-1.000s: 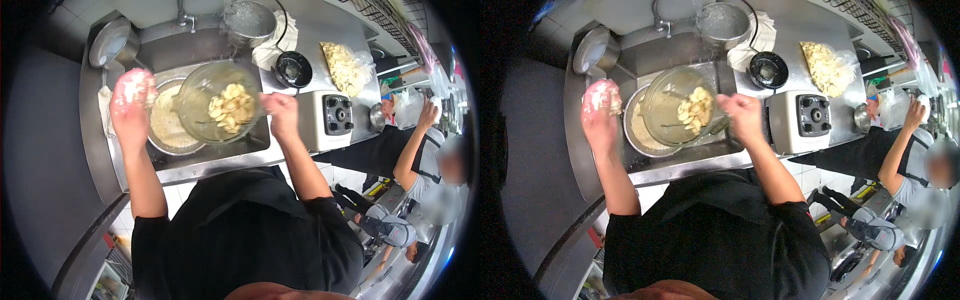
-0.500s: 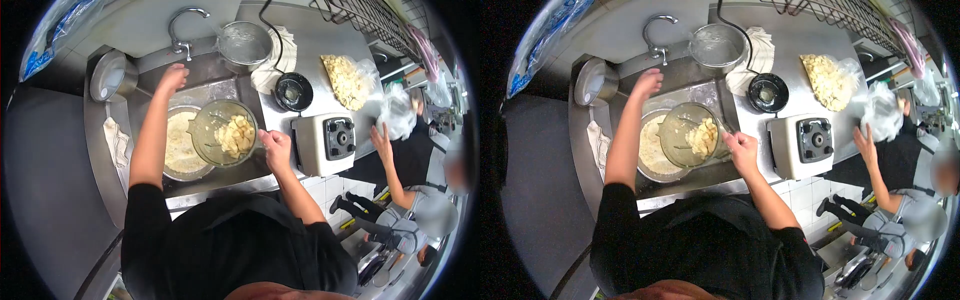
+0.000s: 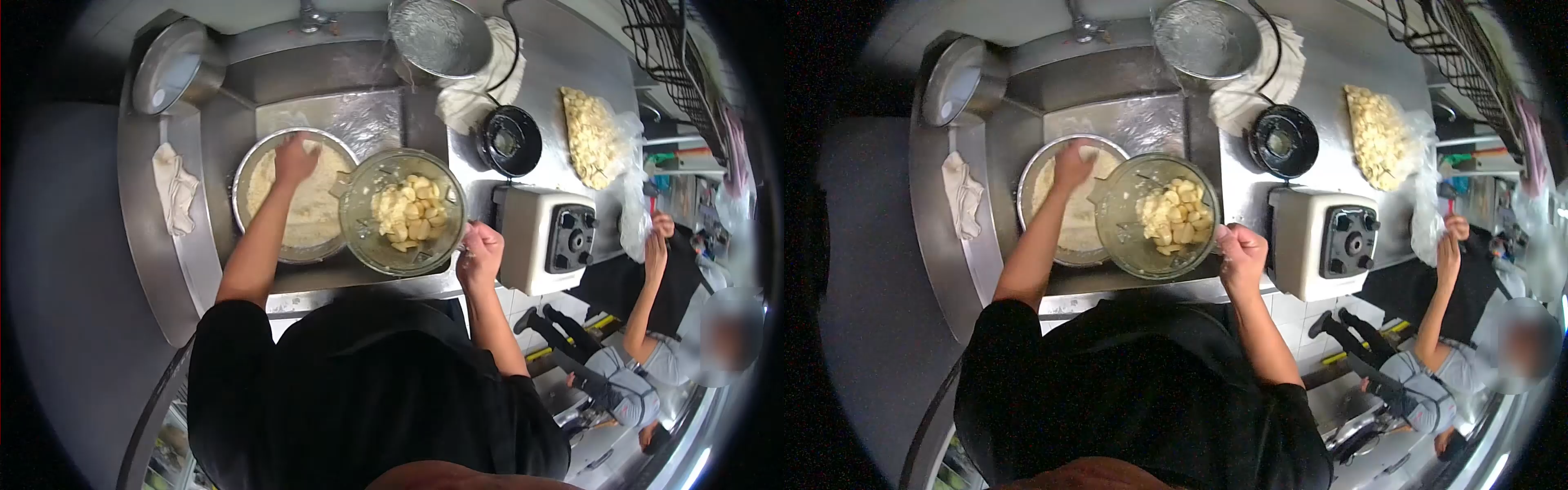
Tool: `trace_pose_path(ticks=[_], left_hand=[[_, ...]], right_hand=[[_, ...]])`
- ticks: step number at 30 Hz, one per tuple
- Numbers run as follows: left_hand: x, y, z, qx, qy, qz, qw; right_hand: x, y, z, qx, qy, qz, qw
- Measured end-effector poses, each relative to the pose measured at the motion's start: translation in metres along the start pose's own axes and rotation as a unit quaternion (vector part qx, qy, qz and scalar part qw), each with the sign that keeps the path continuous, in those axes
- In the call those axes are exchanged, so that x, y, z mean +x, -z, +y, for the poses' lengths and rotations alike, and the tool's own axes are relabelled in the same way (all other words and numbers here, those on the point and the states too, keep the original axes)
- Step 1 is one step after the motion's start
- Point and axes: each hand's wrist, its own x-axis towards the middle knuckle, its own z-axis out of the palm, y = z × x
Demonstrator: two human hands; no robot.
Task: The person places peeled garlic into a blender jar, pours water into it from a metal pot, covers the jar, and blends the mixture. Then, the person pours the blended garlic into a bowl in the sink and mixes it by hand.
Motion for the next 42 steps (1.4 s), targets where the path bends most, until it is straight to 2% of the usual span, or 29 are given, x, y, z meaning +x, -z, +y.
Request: trace_pose_path(ticks=[1, 5, 7, 9, 11, 12, 13, 14, 15, 17, 19, 20, 21, 23, 24, 25, 27, 29, 31, 32, 34, 35, 37, 39, 41, 42], left_hand=[[-0.025, -0.017, 0.001, 0.059, -0.055, 0.088, 0.993], [-0.046, -0.039, 0.003, 0.093, 0.009, 0.074, 0.993], [-0.035, -0.039, -0.006, -0.044, 0.066, -0.017, 0.997], [-0.043, -0.030, -0.009, -0.086, 0.083, 0.012, 0.993], [-0.058, 0.005, 0.003, -0.218, 0.133, 0.061, 0.965], [-0.068, 0.018, 0.007, -0.280, 0.119, 0.105, 0.947], [-0.076, 0.043, 0.019, -0.275, 0.126, 0.108, 0.947], [-0.087, 0.077, 0.039, -0.414, 0.154, 0.136, 0.887], [-0.096, 0.108, 0.057, -0.543, 0.178, 0.164, 0.804], [-0.116, 0.151, 0.084, -0.531, 0.034, 0.214, 0.819], [-0.130, 0.172, 0.110, -0.537, -0.061, 0.164, 0.825], [-0.132, 0.182, 0.120, -0.416, -0.095, 0.060, 0.902], [-0.134, 0.187, 0.128, -0.282, -0.126, -0.049, 0.950], [-0.146, 0.174, 0.136, -0.238, -0.182, -0.032, 0.953], [-0.149, 0.173, 0.135, -0.227, -0.206, 0.008, 0.952], [-0.146, 0.178, 0.130, -0.226, -0.206, 0.009, 0.952], [-0.141, 0.189, 0.115, -0.471, -0.041, 0.030, 0.881], [-0.119, 0.171, 0.071, -0.411, 0.112, 0.092, 0.900], [-0.100, 0.088, -0.011, -0.226, 0.126, -0.002, 0.966], [-0.103, 0.060, -0.016, -0.227, 0.121, -0.004, 0.966], [-0.108, 0.027, -0.016, 0.039, 0.137, -0.057, 0.988], [-0.110, 0.019, -0.017, 0.035, 0.135, -0.063, 0.988], [-0.107, 0.010, -0.021, 0.086, 0.143, -0.150, 0.974], [-0.102, -0.004, -0.039, 0.069, 0.136, -0.167, 0.974], [-0.107, 0.002, -0.040, -0.103, 0.100, -0.080, 0.986], [-0.115, 0.003, -0.035, -0.089, 0.087, -0.125, 0.984]], right_hand=[[-0.001, 0.001, 0.002, -0.023, -0.007, -0.010, 1.000], [-0.005, -0.007, 0.001, -0.031, -0.002, -0.012, 0.999], [-0.008, -0.005, 0.003, -0.042, -0.003, -0.019, 0.999], [-0.006, -0.005, 0.009, -0.044, -0.005, -0.028, 0.999], [-0.005, -0.003, 0.018, -0.031, -0.017, -0.027, 0.999], [-0.005, -0.002, 0.023, -0.056, -0.018, -0.034, 0.998], [-0.004, -0.003, 0.027, -0.054, -0.023, -0.040, 0.997], [-0.004, -0.005, 0.031, -0.069, -0.028, -0.045, 0.996], [-0.005, -0.006, 0.035, -0.086, -0.034, -0.050, 0.994], [-0.003, -0.005, 0.045, -0.106, -0.049, -0.055, 0.992], [0.001, -0.013, 0.049, -0.103, -0.048, -0.060, 0.992], [0.004, -0.015, 0.052, -0.116, -0.043, -0.054, 0.991], [0.007, -0.016, 0.054, -0.140, -0.028, -0.063, 0.988], [0.007, -0.024, 0.055, -0.138, -0.002, -0.049, 0.989], [0.008, -0.027, 0.054, -0.138, 0.000, -0.056, 0.989], [0.007, -0.029, 0.051, -0.125, -0.013, -0.047, 0.991], [0.004, -0.023, 0.049, -0.119, -0.031, -0.027, 0.992], [0.008, -0.013, 0.048, -0.106, -0.030, -0.059, 0.992], [0.009, -0.009, 0.046, -0.109, -0.014, -0.056, 0.992], [0.009, -0.010, 0.045, -0.115, -0.012, -0.046, 0.992], [0.008, -0.009, 0.044, -0.125, -0.014, -0.028, 0.992], [0.007, -0.007, 0.043, -0.127, -0.013, -0.032, 0.991], [0.008, -0.008, 0.042, -0.129, -0.010, -0.035, 0.991], [0.006, -0.007, 0.042, -0.095, -0.014, -0.027, 0.995], [0.006, -0.007, 0.039, -0.097, -0.013, -0.019, 0.995], [0.006, -0.007, 0.039, -0.094, -0.008, -0.015, 0.995]])
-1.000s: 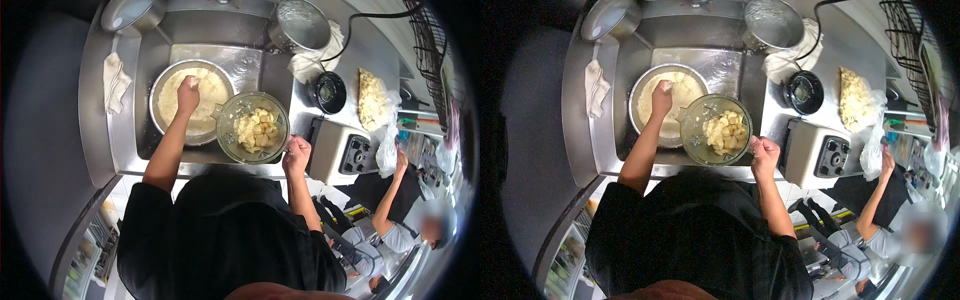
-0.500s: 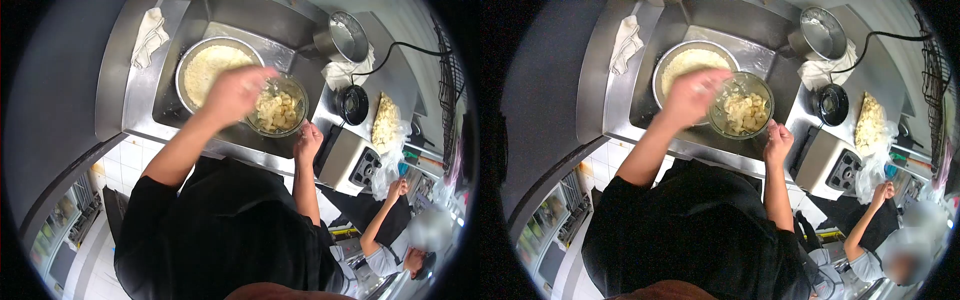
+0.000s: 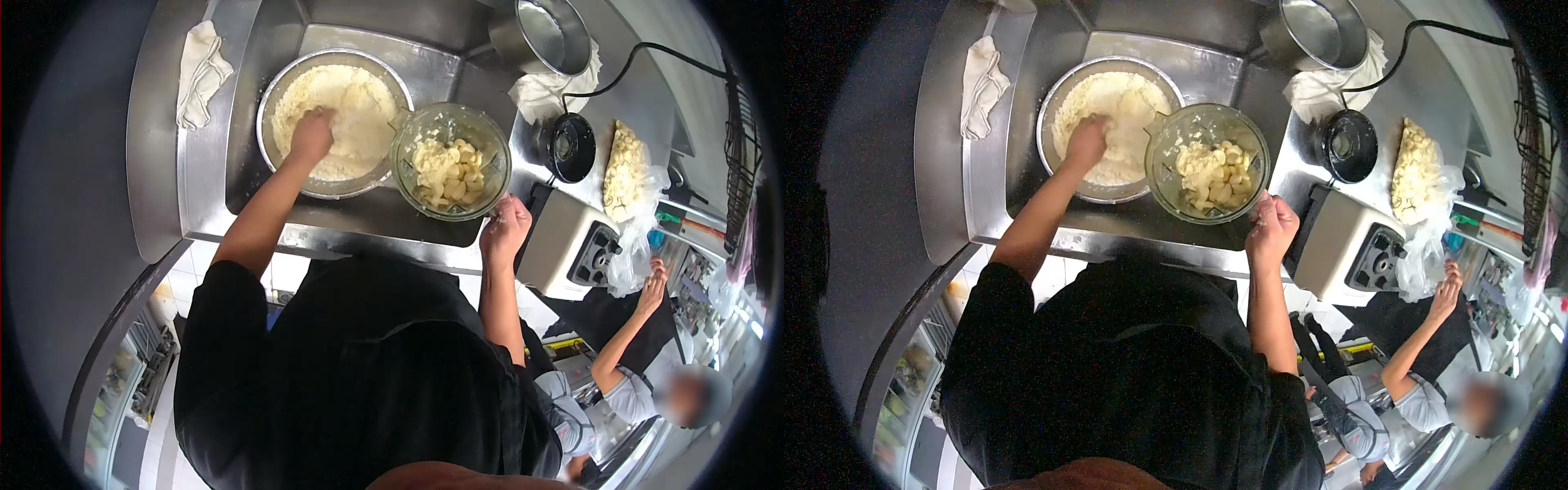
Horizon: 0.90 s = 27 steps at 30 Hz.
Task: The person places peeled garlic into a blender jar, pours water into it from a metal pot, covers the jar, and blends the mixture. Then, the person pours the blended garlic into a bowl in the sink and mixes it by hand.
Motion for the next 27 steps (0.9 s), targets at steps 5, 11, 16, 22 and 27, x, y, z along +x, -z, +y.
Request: trace_pose_path(ticks=[5, 11, 16, 22, 27], left_hand=[[-0.037, -0.031, 0.019, 0.171, -0.163, 0.081, 0.968], [-0.012, -0.018, 0.014, -0.002, -0.075, 0.006, 0.997], [-0.056, 0.093, 0.096, -0.450, -0.002, 0.080, 0.890], [-0.095, 0.113, 0.187, -0.241, -0.260, 0.097, 0.930], [-0.067, 0.123, 0.162, -0.379, -0.140, 0.253, 0.879]], right_hand=[[-0.005, -0.003, 0.003, -0.004, 0.007, -0.018, 1.000], [-0.004, 0.004, 0.010, 0.020, 0.006, -0.001, 1.000], [-0.006, 0.008, 0.015, 0.007, -0.021, -0.023, 0.999], [-0.005, -0.007, 0.011, -0.028, -0.014, -0.032, 0.999], [-0.006, 0.002, 0.015, 0.004, -0.014, -0.037, 0.999]])
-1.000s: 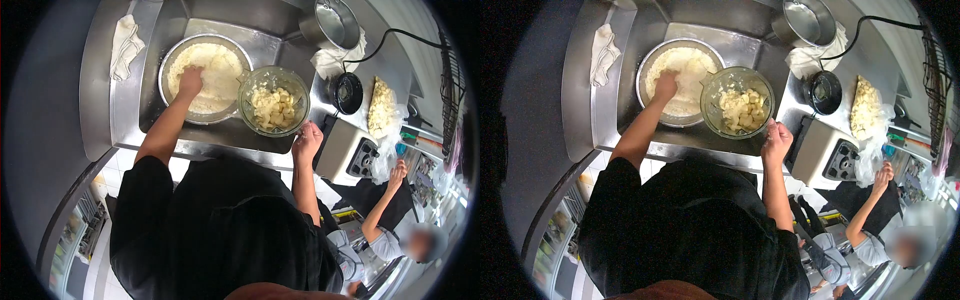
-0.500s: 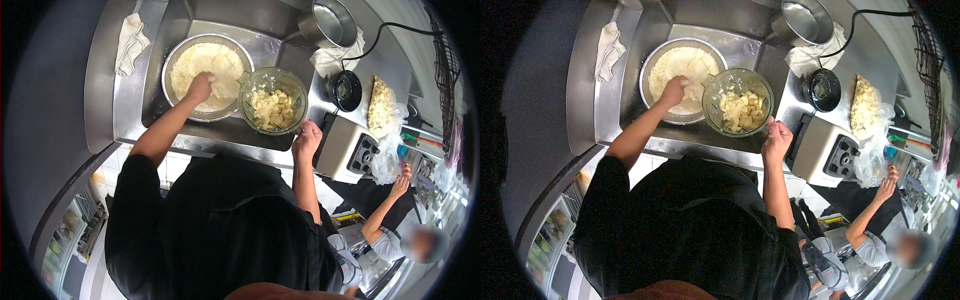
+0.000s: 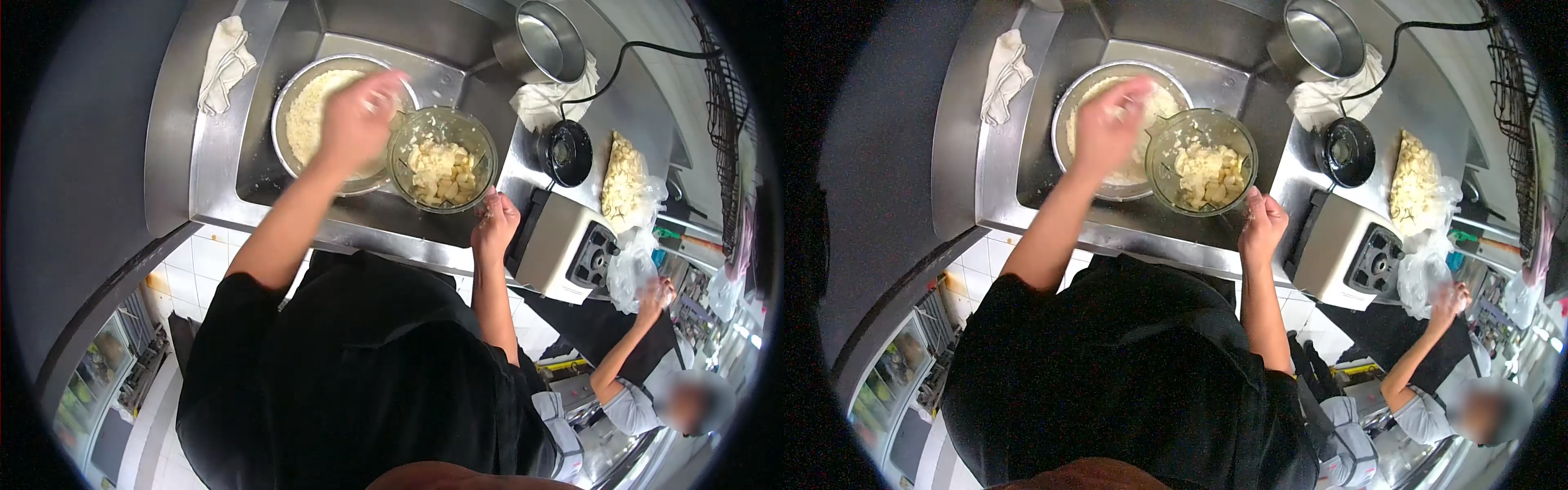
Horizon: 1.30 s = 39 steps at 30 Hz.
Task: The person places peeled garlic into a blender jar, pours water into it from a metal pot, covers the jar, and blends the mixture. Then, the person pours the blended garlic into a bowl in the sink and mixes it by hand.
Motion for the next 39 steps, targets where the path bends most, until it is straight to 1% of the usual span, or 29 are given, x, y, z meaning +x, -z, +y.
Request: trace_pose_path(ticks=[1, 2, 3, 4, 6, 7, 9, 10, 12, 13, 14, 16, 18, 20, 22, 24, 25, 27, 28, 29, 30, 31, 32, 33, 34, 35, 37, 38, 39], left_hand=[[0.015, 0.009, -0.024, 0.106, 0.101, 0.005, 0.989], [0.019, 0.014, -0.084, 0.188, 0.087, -0.021, 0.978], [0.015, 0.015, -0.150, 0.319, 0.080, -0.085, 0.940], [0.007, 0.010, -0.192, 0.426, 0.082, -0.148, 0.889], [-0.017, 0.005, -0.230, 0.559, 0.005, -0.121, 0.820], [-0.015, 0.007, -0.241, 0.556, 0.004, -0.125, 0.822], [-0.006, 0.008, -0.259, 0.493, 0.123, -0.157, 0.847], [-0.005, 0.009, -0.257, 0.490, 0.124, -0.161, 0.847], [0.001, 0.021, -0.240, 0.376, 0.129, -0.119, 0.910], [0.000, 0.026, -0.231, 0.333, 0.109, -0.062, 0.934], [-0.001, 0.032, -0.214, 0.335, 0.112, -0.063, 0.934], [-0.004, 0.044, -0.180, 0.299, 0.169, -0.010, 0.939], [-0.012, 0.051, -0.163, 0.306, 0.173, 0.009, 0.936], [-0.017, 0.054, -0.148, 0.223, 0.113, 0.074, 0.965], [-0.020, 0.047, -0.117, 0.231, 0.091, 0.095, 0.964], [-0.021, 0.035, -0.081, 0.092, 0.099, 0.119, 0.984], [-0.022, 0.030, -0.059, 0.089, 0.104, 0.097, 0.986], [-0.029, 0.006, -0.040, 0.062, 0.061, 0.004, 0.996], [-0.035, -0.008, -0.016, 0.117, -0.035, -0.124, 0.985], [-0.039, -0.012, 0.004, 0.173, -0.126, -0.244, 0.946], [-0.040, -0.012, 0.002, 0.178, -0.128, -0.226, 0.949], [-0.035, -0.007, -0.001, 0.084, -0.060, -0.168, 0.980], [-0.029, 0.000, -0.008, -0.013, 0.011, -0.110, 0.994], [-0.023, 0.008, -0.020, -0.043, 0.071, -0.016, 0.996], [-0.012, 0.017, -0.032, 0.042, 0.112, 0.045, 0.992], [-0.010, 0.020, -0.072, 0.115, 0.139, 0.027, 0.983], [-0.035, 0.007, -0.148, 0.223, 0.152, -0.189, 0.944], [-0.041, -0.001, -0.136, 0.306, 0.146, -0.299, 0.892], [-0.052, -0.010, -0.123, 0.381, 0.138, -0.406, 0.819]], right_hand=[[-0.002, -0.005, -0.006, -0.005, -0.006, 0.015, 1.000], [-0.001, -0.007, -0.010, -0.010, -0.010, 0.030, 0.999], [0.000, -0.005, -0.007, -0.009, -0.009, 0.033, 0.999], [0.001, -0.001, -0.002, -0.009, -0.003, 0.027, 1.000], [0.000, 0.002, 0.000, -0.012, 0.001, 0.025, 1.000], [-0.001, 0.000, -0.001, -0.018, -0.002, 0.031, 0.999], [0.001, -0.001, -0.002, -0.027, -0.004, 0.040, 0.999], [0.001, -0.001, -0.002, -0.027, -0.008, 0.038, 0.999], [0.001, -0.002, 0.001, -0.022, -0.014, 0.032, 0.999], [0.001, -0.003, 0.001, -0.021, -0.017, 0.033, 0.999], [0.002, -0.004, 0.000, -0.020, -0.014, 0.028, 0.999], [0.002, -0.006, 0.002, -0.022, -0.015, 0.019, 0.999], [0.002, -0.005, 0.007, -0.017, -0.023, 0.020, 0.999], [0.002, -0.003, 0.010, -0.024, -0.022, 0.018, 0.999], [0.003, -0.005, 0.007, -0.038, -0.043, 0.015, 0.998], [0.003, -0.008, 0.008, -0.033, -0.043, 0.011, 0.998], [0.003, -0.008, 0.009, -0.051, -0.053, 0.002, 0.997], [0.002, -0.011, 0.010, -0.067, -0.061, -0.012, 0.996], [0.002, -0.013, 0.011, -0.080, -0.043, -0.009, 0.996], [0.003, -0.017, 0.011, -0.092, -0.024, -0.013, 0.995], [0.003, -0.019, 0.009, -0.091, -0.023, -0.016, 0.995], [0.002, -0.020, 0.004, -0.079, -0.027, -0.002, 0.996], [0.000, -0.019, 0.002, -0.068, -0.033, 0.017, 0.997], [0.000, -0.015, 0.004, -0.047, -0.022, 0.017, 0.999], [-0.002, -0.012, 0.004, -0.047, -0.024, 0.023, 0.998], [-0.002, -0.012, 0.001, -0.045, -0.026, 0.023, 0.998], [0.001, -0.011, 0.000, -0.042, -0.023, 0.023, 0.999], [0.002, -0.009, 0.000, -0.052, -0.016, 0.022, 0.998], [0.001, -0.006, 0.001, -0.065, -0.012, 0.023, 0.998]])
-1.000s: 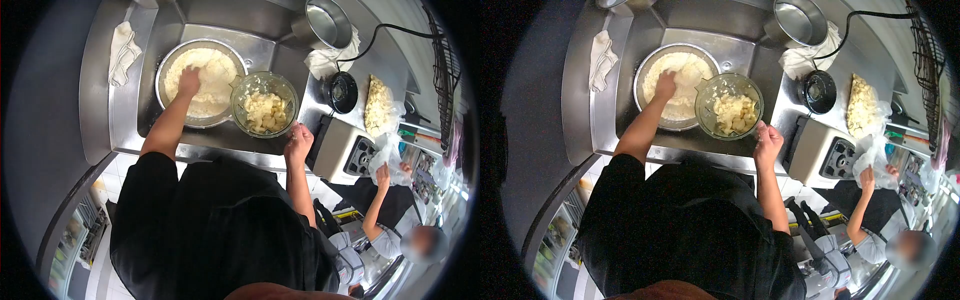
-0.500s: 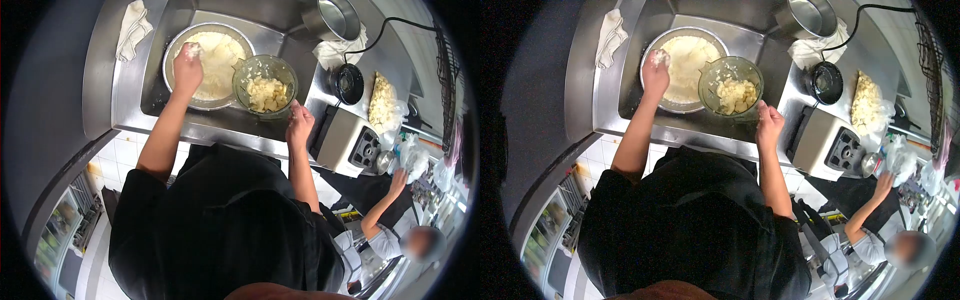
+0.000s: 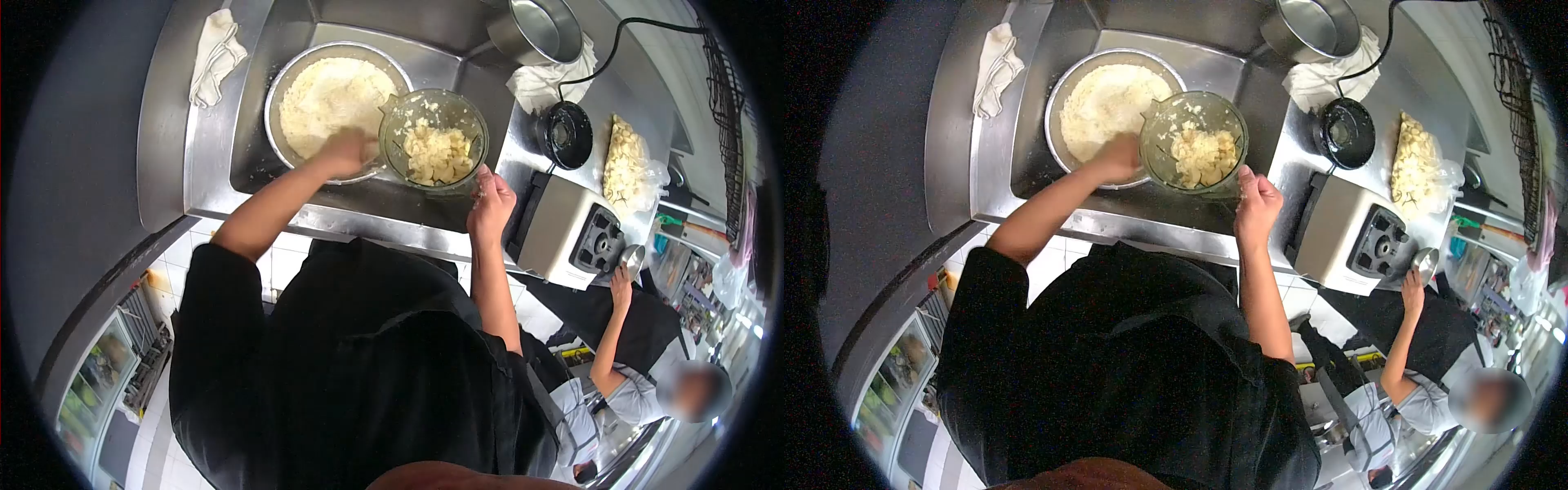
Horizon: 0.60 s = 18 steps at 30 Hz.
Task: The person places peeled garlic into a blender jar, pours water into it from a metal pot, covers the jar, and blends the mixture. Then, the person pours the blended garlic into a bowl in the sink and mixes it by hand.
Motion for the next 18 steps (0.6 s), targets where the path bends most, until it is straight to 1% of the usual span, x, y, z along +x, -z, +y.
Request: trace_pose_path(ticks=[1, 2, 3, 4, 5, 6, 7, 8, 10, 11, 13, 14, 15, 16, 17, 18], left_hand=[[0.003, -0.014, -0.007, -0.001, -0.004, -0.004, 1.000], [0.008, -0.038, -0.022, 0.095, -0.092, 0.017, 0.991], [0.013, -0.049, -0.031, 0.190, -0.178, 0.041, 0.965], [0.021, -0.042, -0.032, 0.162, -0.163, -0.021, 0.973], [0.032, -0.046, -0.043, 0.163, -0.166, -0.025, 0.972], [0.043, -0.057, -0.060, 0.042, -0.147, -0.009, 0.988], [0.044, -0.053, -0.062, -0.081, -0.124, 0.007, 0.989], [0.044, -0.049, -0.065, -0.080, -0.125, 0.005, 0.989], [0.034, -0.027, -0.069, -0.165, -0.093, 0.124, 0.974], [0.025, -0.008, -0.061, -0.220, -0.094, 0.178, 0.954], [0.002, 0.040, -0.032, -0.309, -0.043, 0.205, 0.928], [-0.008, 0.056, -0.016, -0.309, -0.043, 0.206, 0.928], [-0.017, 0.068, 0.002, -0.394, -0.115, 0.221, 0.885], [-0.025, 0.079, 0.020, -0.474, -0.184, 0.234, 0.828], [-0.031, 0.092, 0.039, -0.388, -0.234, 0.176, 0.874], [-0.035, 0.101, 0.055, -0.296, -0.280, 0.114, 0.906]], right_hand=[[0.000, 0.002, 0.001, -0.003, -0.002, 0.005, 1.000], [0.001, 0.002, 0.002, 0.013, -0.005, 0.011, 1.000], [0.002, 0.000, 0.003, 0.029, -0.006, 0.016, 0.999], [0.002, -0.001, 0.001, 0.027, -0.009, 0.020, 0.999], [0.002, -0.001, 0.001, 0.028, -0.011, 0.025, 0.999], [0.003, -0.001, 0.001, 0.026, -0.012, 0.028, 0.999], [0.004, 0.000, 0.000, 0.025, -0.012, 0.030, 0.999], [0.005, -0.002, 0.000, 0.025, -0.013, 0.032, 0.999], [0.006, -0.006, 0.003, 0.026, 0.026, 0.048, 0.998], [0.006, -0.006, 0.006, 0.027, 0.023, 0.050, 0.998], [0.007, -0.005, 0.010, 0.023, 0.000, 0.033, 0.999], [0.007, -0.006, 0.010, 0.024, 0.001, 0.033, 0.999], [0.006, -0.008, 0.009, 0.014, -0.007, 0.032, 0.999], [0.004, -0.010, 0.007, 0.004, -0.015, 0.031, 0.999], [0.004, -0.012, 0.005, 0.001, -0.014, 0.028, 1.000], [0.003, -0.014, 0.002, 0.001, -0.016, 0.025, 1.000]])
